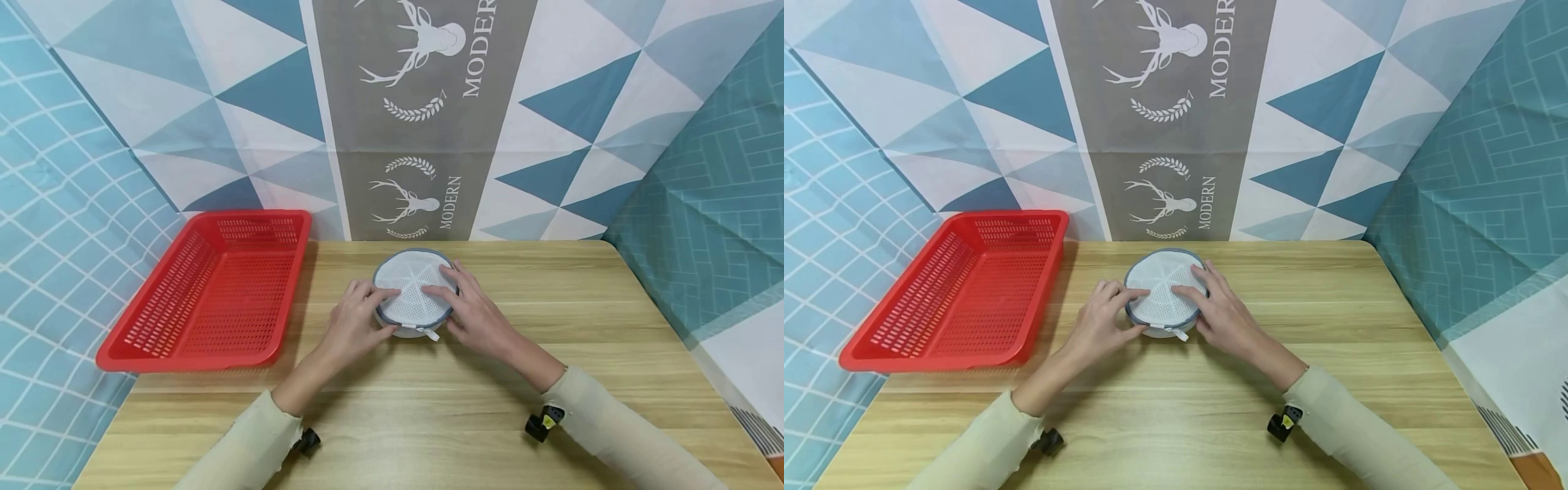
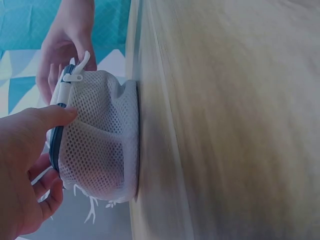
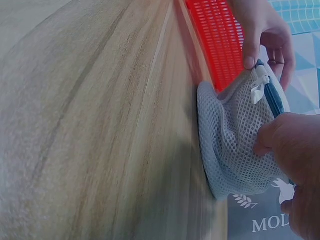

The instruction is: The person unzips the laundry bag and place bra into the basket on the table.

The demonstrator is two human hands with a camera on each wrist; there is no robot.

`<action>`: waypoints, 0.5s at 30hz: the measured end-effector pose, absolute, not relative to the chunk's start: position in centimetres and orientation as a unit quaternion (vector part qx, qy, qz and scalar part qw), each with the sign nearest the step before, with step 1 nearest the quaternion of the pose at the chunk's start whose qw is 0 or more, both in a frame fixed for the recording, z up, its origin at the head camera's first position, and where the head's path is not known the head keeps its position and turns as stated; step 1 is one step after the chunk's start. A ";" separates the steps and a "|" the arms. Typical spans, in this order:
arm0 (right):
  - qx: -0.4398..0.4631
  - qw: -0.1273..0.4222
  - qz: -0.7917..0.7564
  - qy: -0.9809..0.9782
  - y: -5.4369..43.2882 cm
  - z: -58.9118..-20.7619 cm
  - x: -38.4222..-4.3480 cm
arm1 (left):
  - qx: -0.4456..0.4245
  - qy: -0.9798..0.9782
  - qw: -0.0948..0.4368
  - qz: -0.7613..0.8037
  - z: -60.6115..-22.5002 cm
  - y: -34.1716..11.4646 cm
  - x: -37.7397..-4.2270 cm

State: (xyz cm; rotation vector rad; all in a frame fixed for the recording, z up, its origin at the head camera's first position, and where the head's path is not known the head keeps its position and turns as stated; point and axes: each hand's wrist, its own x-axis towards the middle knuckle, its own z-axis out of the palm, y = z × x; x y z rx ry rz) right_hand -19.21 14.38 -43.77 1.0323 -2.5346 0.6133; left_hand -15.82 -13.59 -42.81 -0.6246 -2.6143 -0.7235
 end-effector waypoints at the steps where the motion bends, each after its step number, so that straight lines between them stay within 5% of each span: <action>1: 0.363 0.167 0.215 -0.891 14.4 -43.7 -19.2 | -0.222 -0.924 0.179 -0.256 -42.8 -13.6 -15.9; 15: 0.371 0.167 0.235 -0.883 14.6 -42.5 -18.6 | -0.264 -0.913 0.197 -0.239 -42.1 -14.9 -16.6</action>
